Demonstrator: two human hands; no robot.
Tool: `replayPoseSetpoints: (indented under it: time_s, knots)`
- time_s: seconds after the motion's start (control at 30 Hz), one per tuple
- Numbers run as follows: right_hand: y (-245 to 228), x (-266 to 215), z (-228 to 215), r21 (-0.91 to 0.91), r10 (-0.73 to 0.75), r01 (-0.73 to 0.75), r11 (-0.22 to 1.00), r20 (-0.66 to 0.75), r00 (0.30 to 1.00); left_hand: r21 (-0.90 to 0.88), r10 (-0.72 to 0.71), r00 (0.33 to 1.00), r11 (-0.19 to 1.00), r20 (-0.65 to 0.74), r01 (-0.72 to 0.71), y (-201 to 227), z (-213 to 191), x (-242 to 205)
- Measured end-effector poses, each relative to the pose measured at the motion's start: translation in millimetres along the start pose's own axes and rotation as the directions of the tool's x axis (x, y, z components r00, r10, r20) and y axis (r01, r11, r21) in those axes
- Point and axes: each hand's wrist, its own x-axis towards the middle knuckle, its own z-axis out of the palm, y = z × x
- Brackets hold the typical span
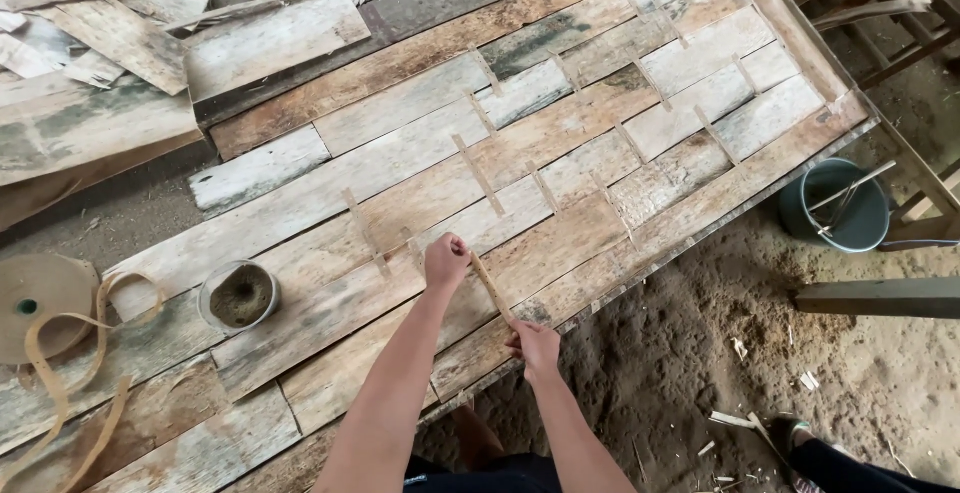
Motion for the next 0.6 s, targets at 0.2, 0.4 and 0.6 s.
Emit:
replayPoseSetpoints:
  time_s: [0.2,0.4,0.6]
  knots:
    - [-1,2,-1,0.005,0.004,-0.004,1.0,-0.003,1.0,0.018,0.034,0.999,0.999,-0.008,-0.034,-13,15,10]
    - [-7,-8,-1,0.007,0.014,-0.014,1.0,0.012,1.0,0.149,0.304,0.952,0.944,-0.037,-0.295,18,-9,-27]
    - [-1,3,-2,-0.008,0.018,-0.017,1.0,0.035,0.999,0.462,0.568,0.817,0.7,0.102,-0.545,-1,-7,-35]
